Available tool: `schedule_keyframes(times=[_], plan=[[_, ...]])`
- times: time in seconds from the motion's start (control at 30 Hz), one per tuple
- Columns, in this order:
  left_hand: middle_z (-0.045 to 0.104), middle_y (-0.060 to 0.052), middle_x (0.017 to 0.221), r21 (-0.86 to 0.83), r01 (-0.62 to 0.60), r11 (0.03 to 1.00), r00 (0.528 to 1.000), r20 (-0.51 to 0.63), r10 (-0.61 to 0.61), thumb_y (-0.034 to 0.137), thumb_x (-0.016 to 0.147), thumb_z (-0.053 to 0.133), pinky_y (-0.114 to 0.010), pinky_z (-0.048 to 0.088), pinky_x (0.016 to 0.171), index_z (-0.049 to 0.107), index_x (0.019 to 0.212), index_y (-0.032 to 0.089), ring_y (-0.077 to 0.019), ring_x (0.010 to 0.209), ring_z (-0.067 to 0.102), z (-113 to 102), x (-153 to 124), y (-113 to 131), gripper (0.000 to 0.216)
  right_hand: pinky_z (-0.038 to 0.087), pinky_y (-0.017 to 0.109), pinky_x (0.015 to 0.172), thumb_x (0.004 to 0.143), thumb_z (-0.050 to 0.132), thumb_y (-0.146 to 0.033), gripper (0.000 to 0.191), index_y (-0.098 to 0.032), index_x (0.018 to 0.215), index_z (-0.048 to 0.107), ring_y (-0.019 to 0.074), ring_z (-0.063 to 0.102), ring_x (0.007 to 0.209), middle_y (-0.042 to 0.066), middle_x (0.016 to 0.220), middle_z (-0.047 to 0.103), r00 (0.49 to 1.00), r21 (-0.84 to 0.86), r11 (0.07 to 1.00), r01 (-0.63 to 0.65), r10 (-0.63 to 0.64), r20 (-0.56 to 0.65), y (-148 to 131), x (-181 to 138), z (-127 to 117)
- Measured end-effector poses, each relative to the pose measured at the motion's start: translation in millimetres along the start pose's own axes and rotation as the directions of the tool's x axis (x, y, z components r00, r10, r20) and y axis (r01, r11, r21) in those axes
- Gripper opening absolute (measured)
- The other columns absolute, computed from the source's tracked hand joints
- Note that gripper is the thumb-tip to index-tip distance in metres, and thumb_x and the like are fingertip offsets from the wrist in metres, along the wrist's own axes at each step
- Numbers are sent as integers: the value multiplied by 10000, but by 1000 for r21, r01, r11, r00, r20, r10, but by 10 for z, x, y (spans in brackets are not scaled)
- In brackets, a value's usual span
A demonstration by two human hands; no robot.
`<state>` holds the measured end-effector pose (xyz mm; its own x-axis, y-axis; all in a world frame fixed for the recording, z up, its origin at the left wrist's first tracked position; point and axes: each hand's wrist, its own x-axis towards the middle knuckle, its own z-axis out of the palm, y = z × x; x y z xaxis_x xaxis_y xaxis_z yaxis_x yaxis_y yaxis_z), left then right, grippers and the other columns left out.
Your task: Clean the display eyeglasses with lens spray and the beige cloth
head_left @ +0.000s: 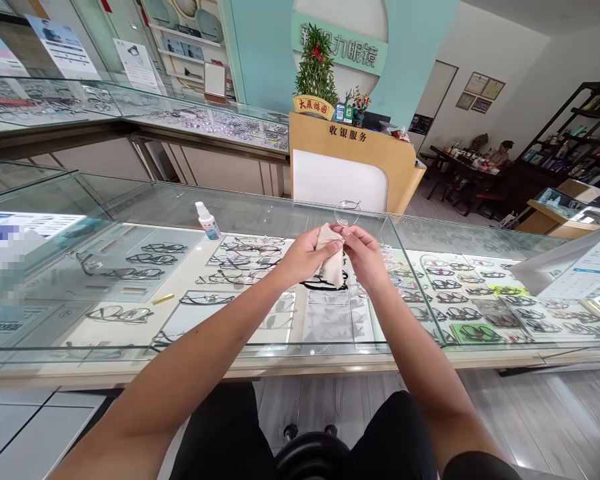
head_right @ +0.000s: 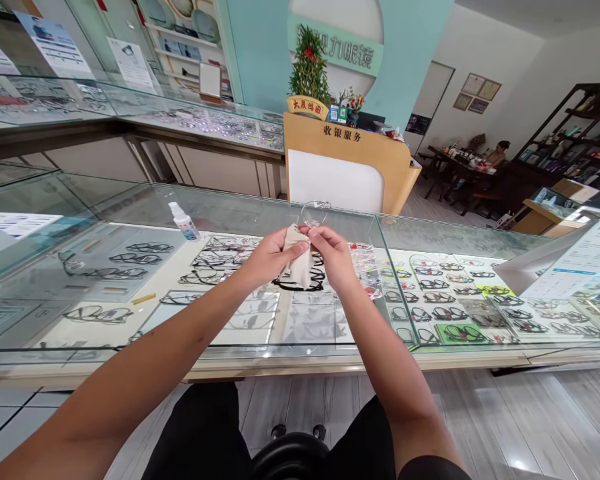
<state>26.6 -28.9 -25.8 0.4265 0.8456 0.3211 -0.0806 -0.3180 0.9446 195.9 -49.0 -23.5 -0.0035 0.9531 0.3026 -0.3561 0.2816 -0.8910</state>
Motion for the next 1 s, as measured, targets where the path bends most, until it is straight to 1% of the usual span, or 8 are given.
schedule_keyframes(times=[0.1,0.27,0.4,0.47,0.67,0.8,0.9,1.0], plan=[[754,-60,978,-10,-41,999,997,-61,40,754,897,806,-281,484,721,762,1278,156,-184,813,631,9,7,-29,710,580,312,869,767,957,-599,342,-285,842,844,201,734,971,7,1060,855,999,-18,1000,2,-2,38,-3,-14,14],[662,-27,786,6,-36,999,994,-100,37,871,912,704,-282,468,642,802,1178,164,-167,695,568,7,10,-23,761,590,319,876,750,972,-598,350,-289,848,839,188,717,910,-6,995,835,1000,1,1000,-6,6,13,8,-15,19],[641,-27,740,-15,-1,1000,997,-74,0,886,888,718,-306,518,646,817,1142,183,-193,692,603,5,16,-3,754,616,388,1003,746,972,-589,348,-288,840,826,253,766,1069,15,1087,852,1000,42,999,-19,19,1,-19,-18,27],[671,-32,780,-66,10,998,997,-75,-15,872,873,749,-307,536,664,811,1116,189,-198,725,628,0,21,-12,727,607,412,1064,748,970,-588,346,-287,841,826,280,763,1168,27,1144,857,1000,39,999,-3,3,-10,-38,-18,24],[644,-2,743,-210,31,977,977,-202,-74,823,828,839,-270,493,621,717,888,192,-156,682,603,-73,76,-79,646,547,419,1167,848,887,-632,339,-299,880,834,285,686,1373,42,1297,816,995,-82,992,91,-93,-24,-39,15,-62],[669,-3,768,-252,-63,966,960,-279,-10,797,848,844,-279,532,678,710,906,199,-163,731,648,-126,121,-54,616,487,425,1247,910,839,-645,345,-301,878,847,295,578,1522,47,1431,742,985,-220,960,170,-158,70,-33,20,-99],[704,-21,812,-275,-84,958,973,-229,19,846,834,820,-311,559,728,719,971,198,-191,784,681,-131,121,-11,670,416,437,1320,941,825,-622,314,-315,890,863,294,501,1598,45,1461,722,979,-268,944,193,-167,117,-51,-2,-88],[751,-45,915,-223,-81,971,981,-190,38,848,849,801,-325,554,795,750,1066,190,-212,879,696,-116,97,21,694,381,438,1335,959,822,-575,267,-323,887,875,289,526,1561,36,1429,726,978,-291,939,185,-147,148,-76,-24,-72]])
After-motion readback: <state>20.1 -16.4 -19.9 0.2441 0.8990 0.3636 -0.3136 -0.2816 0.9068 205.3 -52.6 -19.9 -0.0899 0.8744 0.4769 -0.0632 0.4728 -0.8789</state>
